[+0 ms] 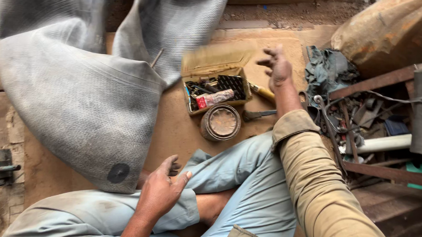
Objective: The person applies adhesive using a brush to a patch area on a large rubber inner tube, working on the floor near various tools.
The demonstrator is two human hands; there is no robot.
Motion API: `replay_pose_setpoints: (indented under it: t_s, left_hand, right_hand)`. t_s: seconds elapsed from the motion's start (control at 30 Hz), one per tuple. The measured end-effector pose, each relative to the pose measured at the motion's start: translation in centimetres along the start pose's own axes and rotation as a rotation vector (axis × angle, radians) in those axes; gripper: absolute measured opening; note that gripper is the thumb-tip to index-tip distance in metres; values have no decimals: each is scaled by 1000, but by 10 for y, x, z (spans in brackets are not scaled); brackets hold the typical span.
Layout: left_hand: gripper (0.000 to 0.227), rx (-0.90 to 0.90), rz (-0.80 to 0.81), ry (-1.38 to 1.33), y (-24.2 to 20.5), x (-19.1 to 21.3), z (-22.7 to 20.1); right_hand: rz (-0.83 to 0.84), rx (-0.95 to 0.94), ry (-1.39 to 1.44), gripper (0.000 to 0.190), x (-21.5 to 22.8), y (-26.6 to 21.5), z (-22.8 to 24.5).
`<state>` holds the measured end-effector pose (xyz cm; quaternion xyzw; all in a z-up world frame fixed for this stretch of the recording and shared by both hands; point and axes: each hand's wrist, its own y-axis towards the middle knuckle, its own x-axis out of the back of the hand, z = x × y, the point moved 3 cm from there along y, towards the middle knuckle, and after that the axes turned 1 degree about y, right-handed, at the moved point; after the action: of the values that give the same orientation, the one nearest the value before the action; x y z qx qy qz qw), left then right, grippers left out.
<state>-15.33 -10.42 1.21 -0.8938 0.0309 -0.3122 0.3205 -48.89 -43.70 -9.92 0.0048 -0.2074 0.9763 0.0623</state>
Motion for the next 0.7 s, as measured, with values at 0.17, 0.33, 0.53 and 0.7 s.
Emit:
replay_pose_setpoints:
  t_s: [0.17,0.33,0.53,0.7]
  left_hand:
    - [66,-39,-20,-48,2,-5,1]
    - [68,-18,29,-121,5,-13,4]
    - [66,-73,-40,-97,4,-12,4]
    - [65,6,-51,-161,-5,-9,4]
  right_hand:
    - [-114,99,-142,49,74,11,-35]
    - [-182,179,-511,32,103,-26,-67]
    - [-78,141,-928,29,81,-65,-57]
    - [-408,429,-862,28,143,-84,-51]
